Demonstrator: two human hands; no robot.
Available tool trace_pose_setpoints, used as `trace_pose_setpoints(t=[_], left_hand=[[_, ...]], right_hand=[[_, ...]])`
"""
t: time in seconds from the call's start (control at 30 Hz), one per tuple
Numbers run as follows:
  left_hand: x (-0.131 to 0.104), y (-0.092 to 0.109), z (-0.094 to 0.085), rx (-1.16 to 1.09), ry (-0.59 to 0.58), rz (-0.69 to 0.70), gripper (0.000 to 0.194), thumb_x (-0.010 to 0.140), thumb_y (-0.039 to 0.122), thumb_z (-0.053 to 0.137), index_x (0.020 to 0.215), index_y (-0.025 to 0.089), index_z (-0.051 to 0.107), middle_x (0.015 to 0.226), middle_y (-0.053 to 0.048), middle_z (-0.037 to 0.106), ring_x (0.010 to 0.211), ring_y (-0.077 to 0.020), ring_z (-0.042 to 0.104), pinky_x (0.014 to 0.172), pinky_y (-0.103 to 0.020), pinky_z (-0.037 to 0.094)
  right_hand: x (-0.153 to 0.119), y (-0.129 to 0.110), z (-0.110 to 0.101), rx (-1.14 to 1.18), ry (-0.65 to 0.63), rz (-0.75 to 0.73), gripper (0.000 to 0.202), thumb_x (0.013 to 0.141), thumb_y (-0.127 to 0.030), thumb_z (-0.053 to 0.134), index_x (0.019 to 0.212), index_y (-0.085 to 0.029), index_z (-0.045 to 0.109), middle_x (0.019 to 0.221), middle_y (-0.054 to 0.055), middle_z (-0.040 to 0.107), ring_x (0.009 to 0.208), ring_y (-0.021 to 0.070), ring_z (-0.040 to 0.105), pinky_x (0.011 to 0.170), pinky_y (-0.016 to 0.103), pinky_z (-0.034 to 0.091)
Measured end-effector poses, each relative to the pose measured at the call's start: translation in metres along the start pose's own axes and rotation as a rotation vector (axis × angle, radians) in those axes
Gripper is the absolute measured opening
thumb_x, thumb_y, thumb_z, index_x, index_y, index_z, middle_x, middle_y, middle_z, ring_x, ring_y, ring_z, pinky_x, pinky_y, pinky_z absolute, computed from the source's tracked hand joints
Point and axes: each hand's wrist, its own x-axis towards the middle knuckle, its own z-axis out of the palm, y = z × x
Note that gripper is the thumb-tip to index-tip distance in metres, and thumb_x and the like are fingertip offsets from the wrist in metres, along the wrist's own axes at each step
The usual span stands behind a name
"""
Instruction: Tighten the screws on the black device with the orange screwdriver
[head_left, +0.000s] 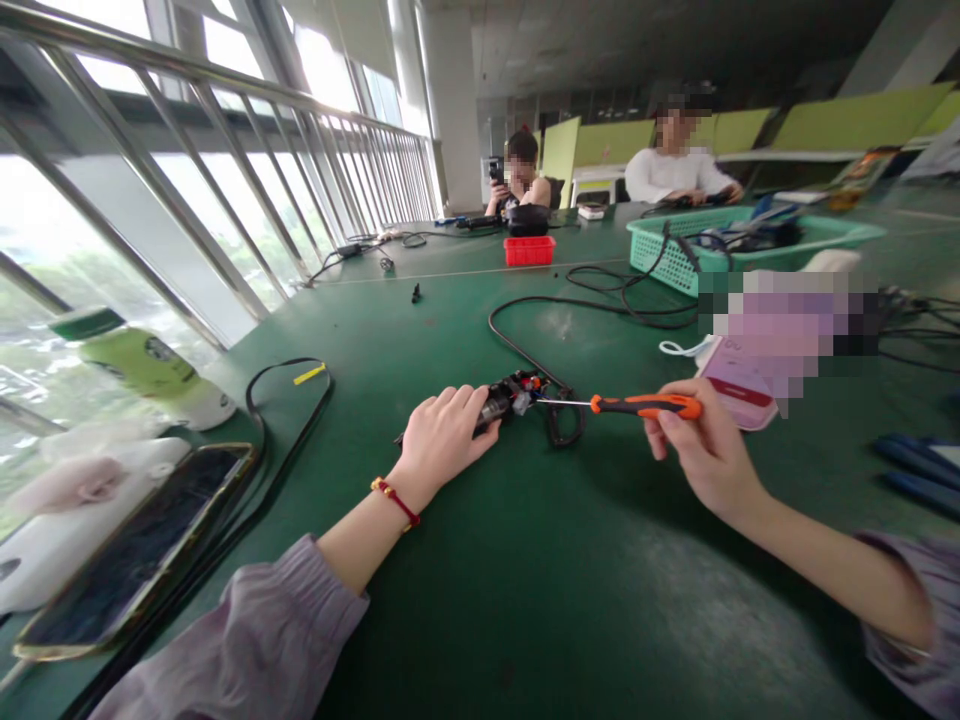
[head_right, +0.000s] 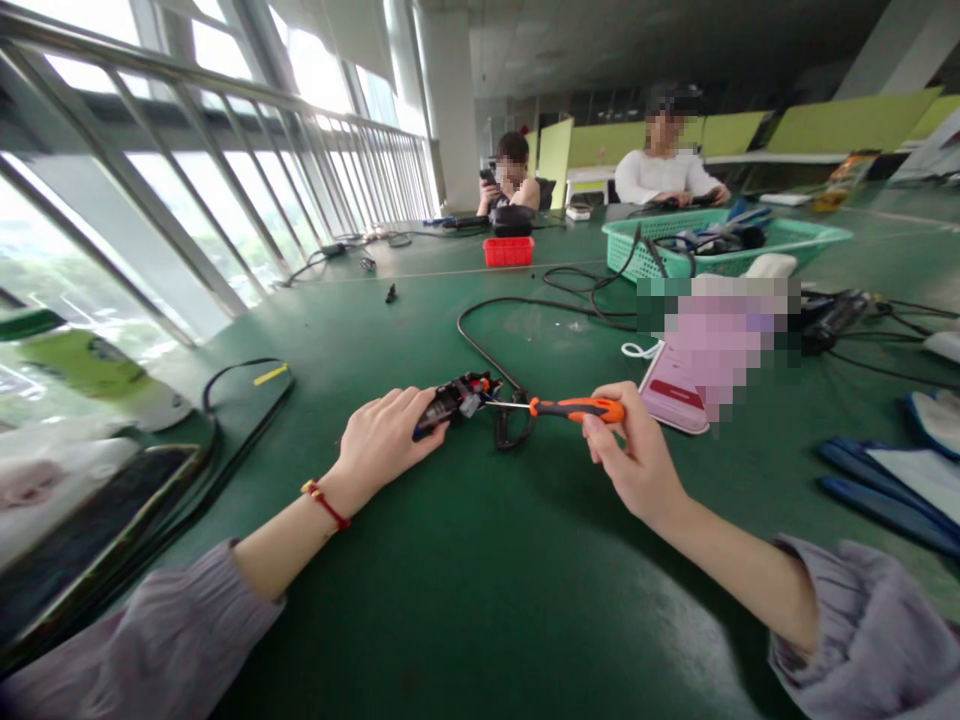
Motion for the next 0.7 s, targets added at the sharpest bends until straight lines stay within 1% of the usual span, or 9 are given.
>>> trace_pose_setpoints(t=[0.07,0.17,0.23,0.3,0.37,0.43,0.5,0.57,0.7], left_hand=[[0.0002,-0.0002,0.0007,-0.002,-0.005,-0.009,0.031,0.085,0.038,0.041,0.106,0.018,0.052,0.089,-0.005,0.062,0.082,-0.0193,0.058,0.064,-0.03,0.042],[0.0005,-0.0005,0.0025,-0.004,-0.005,-0.009,0.032,0.085,0.039,0.041,0.108,0.018,0.051,0.09,-0.005,0.062,0.083,-0.0193,0.057,0.065,-0.03,0.042],[0.0006,-0.0007,0.0036,-0.007,-0.003,-0.009,0.033,0.085,0.039,0.041,0.108,0.018,0.051,0.09,-0.005,0.062,0.083,-0.0195,0.057,0.065,-0.03,0.042],[0.0007,-0.0011,0.0045,-0.01,0.001,-0.005,0.033,0.085,0.039,0.04,0.108,0.017,0.051,0.09,-0.005,0.062,0.083,-0.0196,0.057,0.065,-0.03,0.042],[0.0007,-0.0015,0.0051,-0.008,0.005,0.001,0.033,0.086,0.039,0.04,0.107,0.017,0.051,0.09,-0.005,0.062,0.082,-0.0196,0.057,0.064,-0.03,0.042],[0.0008,-0.0018,0.0054,-0.006,0.009,0.005,0.032,0.085,0.039,0.04,0.106,0.017,0.052,0.089,-0.004,0.062,0.082,-0.0196,0.058,0.064,-0.031,0.042],[0.0008,-0.0018,0.0053,-0.008,0.013,0.007,0.032,0.085,0.039,0.04,0.106,0.017,0.052,0.089,-0.004,0.062,0.081,-0.0196,0.058,0.063,-0.031,0.042],[0.0009,-0.0016,0.005,-0.014,0.014,0.009,0.033,0.085,0.039,0.04,0.107,0.017,0.051,0.089,-0.004,0.062,0.082,-0.0196,0.058,0.064,-0.03,0.042],[0.001,-0.0012,0.0044,-0.016,0.006,0.003,0.032,0.086,0.039,0.04,0.107,0.017,0.051,0.09,-0.005,0.062,0.083,-0.0194,0.058,0.064,-0.03,0.042]], right_hand=[[0.0,0.0019,-0.0015,-0.067,-0.014,-0.002,0.021,0.085,-0.04,0.047,0.076,-0.021,0.046,0.056,-0.004,0.05,0.046,0.0097,0.046,0.046,0.025,0.036],[0.0009,0.0031,-0.0032,-0.156,-0.041,0.005,0.036,0.087,-0.041,0.042,0.059,-0.019,0.044,0.049,-0.003,0.046,0.044,0.0091,0.043,0.045,0.026,0.033],[0.0011,0.0015,-0.0024,-0.142,-0.019,-0.002,0.03,0.086,-0.04,0.045,0.063,-0.019,0.047,0.05,-0.003,0.046,0.045,0.0093,0.044,0.046,0.026,0.034],[0.0007,-0.0014,-0.0004,-0.078,0.014,-0.019,0.018,0.083,-0.037,0.051,0.076,-0.021,0.048,0.056,-0.004,0.049,0.047,0.0098,0.047,0.048,0.026,0.037],[-0.0001,-0.0043,0.0011,-0.022,0.04,-0.034,0.016,0.081,-0.034,0.055,0.084,-0.022,0.045,0.062,-0.005,0.052,0.049,0.0101,0.049,0.049,0.026,0.038],[-0.001,-0.0062,0.0012,-0.055,0.013,-0.045,0.016,0.081,-0.035,0.054,0.077,-0.021,0.046,0.06,-0.004,0.05,0.049,0.0099,0.048,0.049,0.026,0.036],[-0.0016,-0.0067,0.0001,-0.145,-0.05,-0.046,0.027,0.084,-0.036,0.048,0.063,-0.02,0.046,0.052,-0.004,0.045,0.047,0.0097,0.044,0.048,0.027,0.033],[-0.0018,-0.0063,-0.0008,-0.188,-0.097,-0.046,0.035,0.086,-0.036,0.045,0.056,-0.019,0.044,0.049,-0.003,0.043,0.046,0.0096,0.042,0.049,0.027,0.031],[-0.0015,-0.0054,0.0004,-0.122,0.007,-0.097,0.014,0.081,-0.031,0.054,0.075,-0.021,0.047,0.06,-0.004,0.049,0.051,0.0103,0.046,0.054,0.028,0.036]])
